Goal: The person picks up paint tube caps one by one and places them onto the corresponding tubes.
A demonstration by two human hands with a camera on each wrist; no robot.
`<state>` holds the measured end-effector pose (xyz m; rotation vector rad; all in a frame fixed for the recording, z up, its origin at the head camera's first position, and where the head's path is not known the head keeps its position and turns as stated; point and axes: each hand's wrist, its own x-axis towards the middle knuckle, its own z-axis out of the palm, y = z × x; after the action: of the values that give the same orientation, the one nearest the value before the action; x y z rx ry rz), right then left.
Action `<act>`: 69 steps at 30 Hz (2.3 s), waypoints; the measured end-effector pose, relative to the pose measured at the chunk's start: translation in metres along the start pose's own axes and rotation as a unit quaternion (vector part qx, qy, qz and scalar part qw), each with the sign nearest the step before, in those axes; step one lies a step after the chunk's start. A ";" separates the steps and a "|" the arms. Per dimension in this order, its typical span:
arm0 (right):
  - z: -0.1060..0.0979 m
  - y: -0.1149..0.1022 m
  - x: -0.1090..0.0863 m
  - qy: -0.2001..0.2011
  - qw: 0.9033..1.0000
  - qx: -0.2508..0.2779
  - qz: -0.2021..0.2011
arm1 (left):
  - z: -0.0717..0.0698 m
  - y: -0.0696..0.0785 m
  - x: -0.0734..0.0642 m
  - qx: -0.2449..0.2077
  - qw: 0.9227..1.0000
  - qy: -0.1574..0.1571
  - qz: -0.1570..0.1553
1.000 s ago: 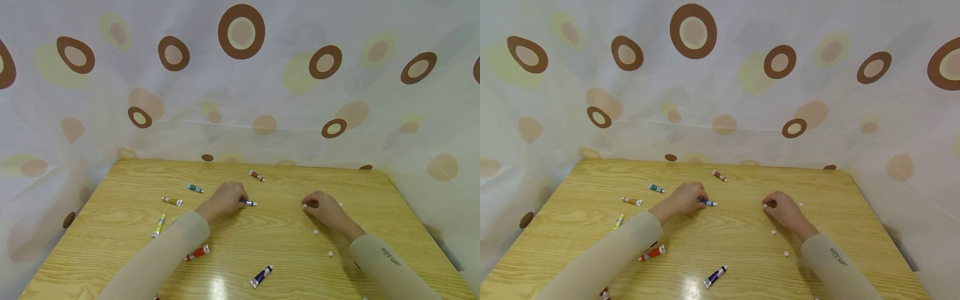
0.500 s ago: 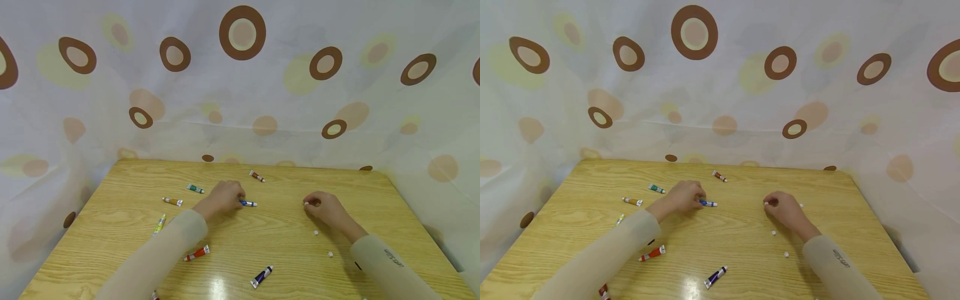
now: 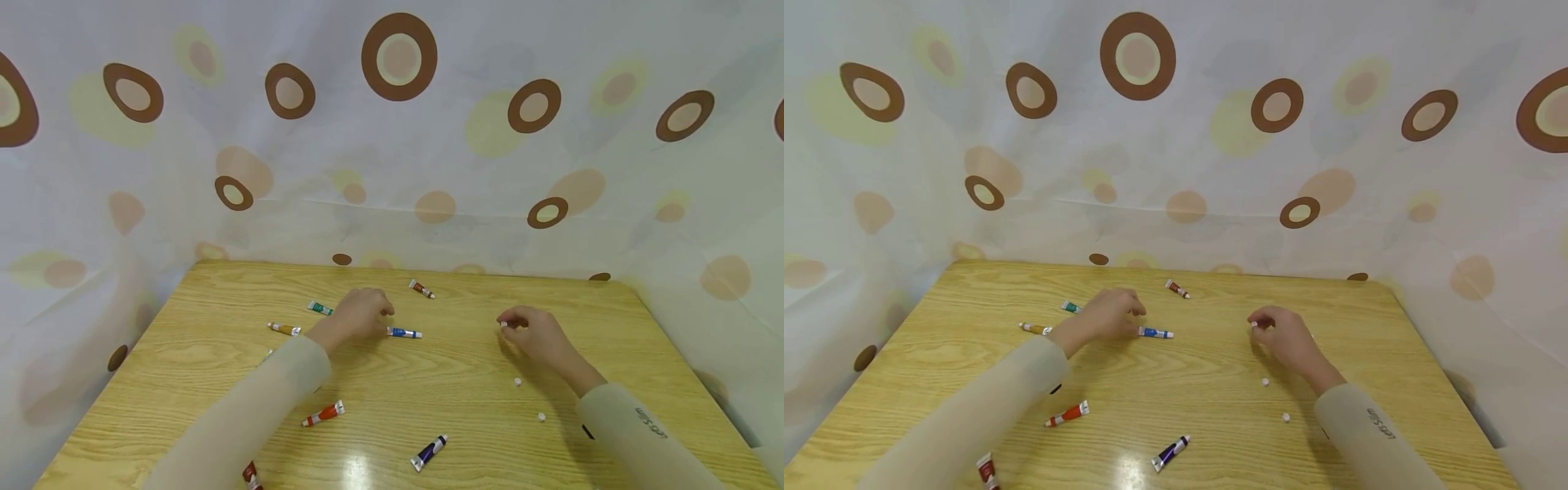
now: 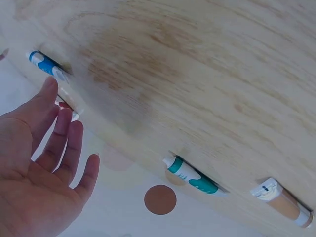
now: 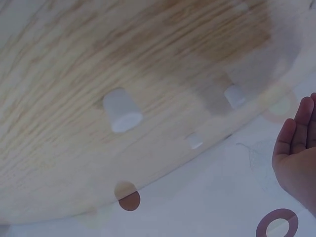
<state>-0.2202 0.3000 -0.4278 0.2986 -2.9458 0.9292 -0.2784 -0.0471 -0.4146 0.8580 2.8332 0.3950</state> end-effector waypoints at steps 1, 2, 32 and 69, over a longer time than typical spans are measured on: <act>-0.001 -0.001 0.000 0.002 1.000 -0.001 -0.001 | -0.001 0.000 0.000 -0.002 1.000 0.000 0.002; -0.001 -0.001 0.000 0.005 1.000 0.000 -0.003 | -0.002 0.000 0.001 -0.001 1.000 0.000 0.004; -0.017 -0.004 -0.019 0.040 0.999 0.026 0.012 | -0.006 0.025 0.062 0.010 0.996 0.048 0.079; -0.013 -0.022 -0.032 0.024 0.997 0.074 -0.020 | 0.015 0.015 0.078 -0.043 0.999 0.000 0.021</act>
<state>-0.1853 0.2948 -0.4080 0.3341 -2.8230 1.1338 -0.3315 0.0115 -0.4305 0.9016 2.7780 0.5191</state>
